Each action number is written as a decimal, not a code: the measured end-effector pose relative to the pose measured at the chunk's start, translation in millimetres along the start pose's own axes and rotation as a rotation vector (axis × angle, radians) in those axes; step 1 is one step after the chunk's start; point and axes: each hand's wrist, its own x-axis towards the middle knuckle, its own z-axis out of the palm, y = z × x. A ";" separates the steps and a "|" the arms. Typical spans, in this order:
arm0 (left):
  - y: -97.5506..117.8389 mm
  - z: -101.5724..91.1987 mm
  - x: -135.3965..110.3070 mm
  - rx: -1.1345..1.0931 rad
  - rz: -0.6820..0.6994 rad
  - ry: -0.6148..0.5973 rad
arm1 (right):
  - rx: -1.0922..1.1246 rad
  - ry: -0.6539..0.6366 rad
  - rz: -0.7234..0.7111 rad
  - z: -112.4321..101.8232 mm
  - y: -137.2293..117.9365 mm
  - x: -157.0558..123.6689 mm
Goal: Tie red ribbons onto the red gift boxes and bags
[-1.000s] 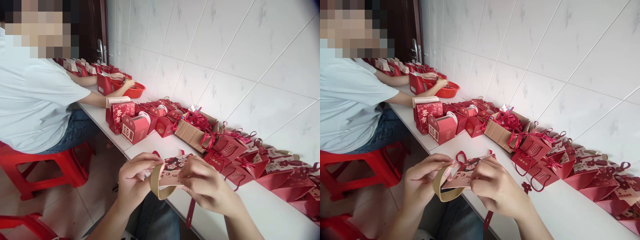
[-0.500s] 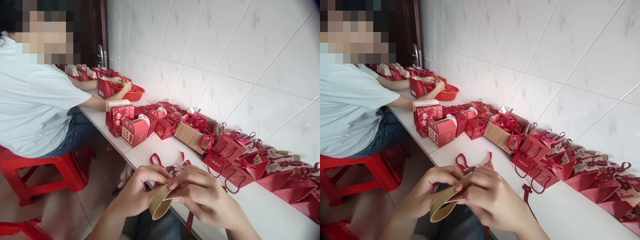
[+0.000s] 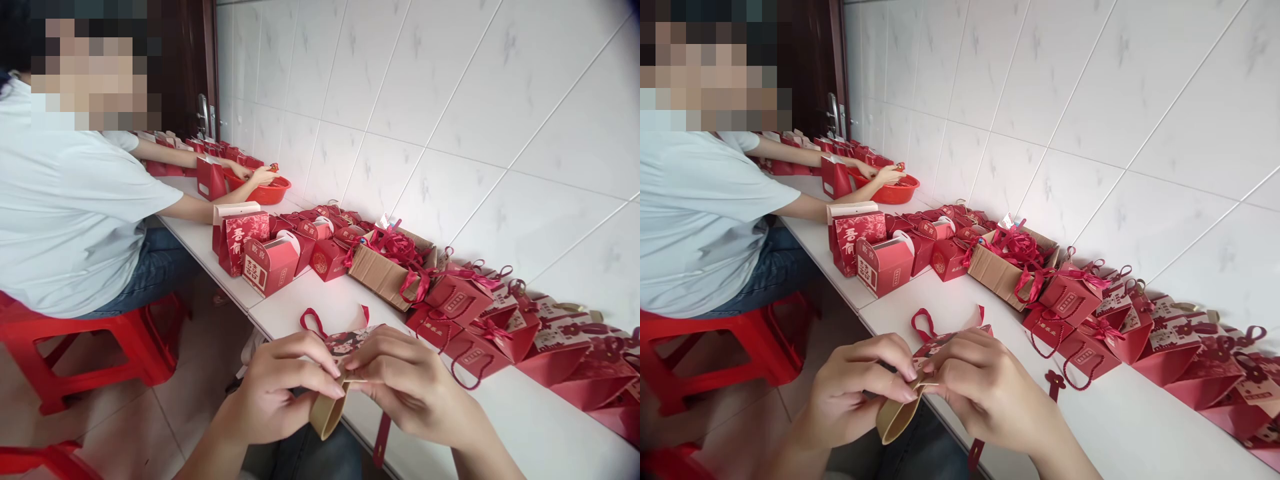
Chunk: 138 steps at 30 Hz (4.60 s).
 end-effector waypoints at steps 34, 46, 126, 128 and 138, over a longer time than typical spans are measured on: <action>3.4 22.6 4.3 -0.657 -0.530 0.277 | 0.079 -0.003 0.161 -3.2 5.8 -4.6; 5.8 26.3 3.4 -0.475 -0.485 0.257 | 0.070 0.012 0.166 -2.7 5.8 -3.8; -8.8 39.8 8.1 -0.349 -0.695 0.506 | -0.033 -0.023 0.285 -2.6 27.2 0.2; -13.9 43.6 9.1 -0.375 -0.698 0.540 | 0.016 -0.057 0.348 -13.5 29.5 -3.1; -68.6 62.0 -3.3 -0.153 -0.702 0.544 | -0.257 -0.019 0.597 -41.9 51.6 -17.4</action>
